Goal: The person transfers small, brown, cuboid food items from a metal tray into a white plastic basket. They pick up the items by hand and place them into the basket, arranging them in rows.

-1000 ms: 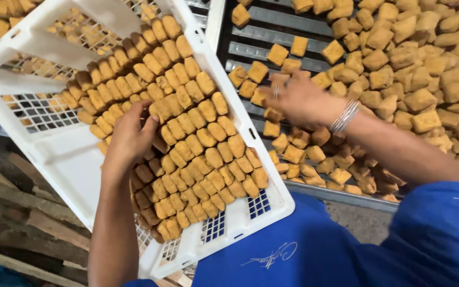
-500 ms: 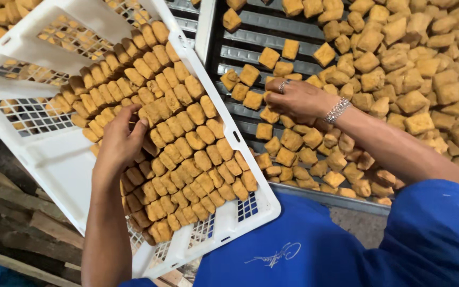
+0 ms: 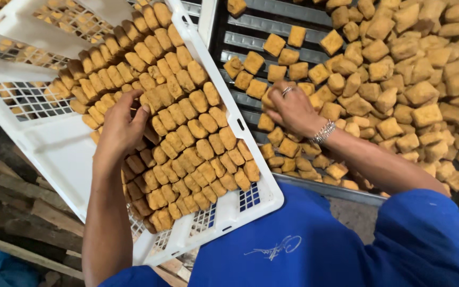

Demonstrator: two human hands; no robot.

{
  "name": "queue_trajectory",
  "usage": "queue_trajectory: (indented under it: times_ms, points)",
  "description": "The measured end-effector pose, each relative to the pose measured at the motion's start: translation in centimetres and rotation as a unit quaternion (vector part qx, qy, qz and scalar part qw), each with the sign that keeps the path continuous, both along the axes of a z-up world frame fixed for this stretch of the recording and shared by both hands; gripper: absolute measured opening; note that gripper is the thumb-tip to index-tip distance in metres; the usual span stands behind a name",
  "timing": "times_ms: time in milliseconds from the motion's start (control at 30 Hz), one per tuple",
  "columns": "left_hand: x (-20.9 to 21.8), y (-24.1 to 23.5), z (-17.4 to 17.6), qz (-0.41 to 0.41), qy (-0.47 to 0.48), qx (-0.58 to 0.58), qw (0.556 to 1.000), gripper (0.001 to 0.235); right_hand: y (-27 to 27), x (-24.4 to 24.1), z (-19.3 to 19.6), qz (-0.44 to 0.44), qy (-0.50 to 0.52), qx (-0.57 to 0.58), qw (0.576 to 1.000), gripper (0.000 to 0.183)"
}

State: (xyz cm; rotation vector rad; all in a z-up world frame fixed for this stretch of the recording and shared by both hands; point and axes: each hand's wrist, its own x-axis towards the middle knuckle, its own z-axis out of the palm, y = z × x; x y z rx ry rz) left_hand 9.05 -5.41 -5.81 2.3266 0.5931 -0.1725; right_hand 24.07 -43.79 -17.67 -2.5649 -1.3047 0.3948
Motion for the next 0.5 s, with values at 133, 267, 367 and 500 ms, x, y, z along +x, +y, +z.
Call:
queue_trajectory:
  times_ms: [133,267,367,500]
  points:
    - [0.5,-0.1,0.0,-0.04,-0.038,0.022,0.998,0.042,-0.1,0.4,-0.1,0.029,-0.01,0.054,0.998,0.049]
    - [0.2,-0.2,0.4,0.0,0.027,0.02,0.999,0.044,0.3,0.7,1.1,0.009,0.055,-0.002,0.998,0.051]
    - [0.6,-0.3,0.6,-0.004,0.004,0.009,1.0,0.042,0.6,-0.4,2.1,-0.087,0.178,-0.025,0.98,0.047]
    - [0.3,-0.2,0.2,-0.008,0.009,0.019,1.0,0.044,1.1,-4.7,2.0,-0.042,0.131,0.002,0.99,0.045]
